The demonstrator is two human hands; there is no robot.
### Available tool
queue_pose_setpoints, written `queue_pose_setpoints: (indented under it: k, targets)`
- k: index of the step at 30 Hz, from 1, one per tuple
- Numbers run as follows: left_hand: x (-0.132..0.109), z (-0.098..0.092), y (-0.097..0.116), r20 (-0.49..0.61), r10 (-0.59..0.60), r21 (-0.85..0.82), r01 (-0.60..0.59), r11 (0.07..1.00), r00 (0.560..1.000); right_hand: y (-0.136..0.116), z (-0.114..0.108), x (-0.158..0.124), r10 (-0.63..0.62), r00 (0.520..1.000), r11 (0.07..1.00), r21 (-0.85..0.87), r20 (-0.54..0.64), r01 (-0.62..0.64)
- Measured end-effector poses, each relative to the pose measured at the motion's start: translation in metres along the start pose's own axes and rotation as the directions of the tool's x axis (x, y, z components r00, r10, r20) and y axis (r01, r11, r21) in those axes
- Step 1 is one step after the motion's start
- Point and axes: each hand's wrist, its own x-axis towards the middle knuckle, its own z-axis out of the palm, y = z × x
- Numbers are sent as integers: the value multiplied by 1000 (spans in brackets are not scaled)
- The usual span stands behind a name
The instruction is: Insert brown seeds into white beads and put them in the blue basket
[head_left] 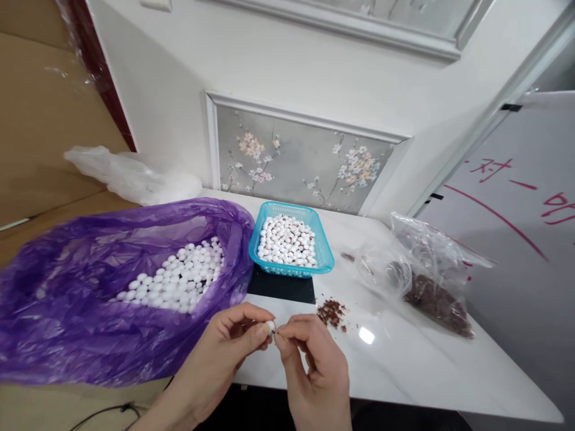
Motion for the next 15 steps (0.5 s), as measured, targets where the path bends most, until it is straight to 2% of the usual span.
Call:
queue_pose_setpoints:
  k: [5, 10, 13, 15]
  targets:
    - [-3, -1, 1, -29, 73, 75, -70, 995, 997, -1, 0, 0, 13, 1000, 1000, 6, -5, -13]
    - [-1, -2, 3, 46, 118, 107, -123, 987, 992, -1, -1, 2, 71, 997, 997, 41, 22, -72]
    - [0, -3, 2, 59, 123, 108, -128, 986, 991, -2, -1, 4, 135, 990, 988, 70, 48, -138]
    - [1, -2, 1, 52, 108, 74, -111, 991, 993, -1, -2, 6, 238, 966, 958, 139, 96, -250]
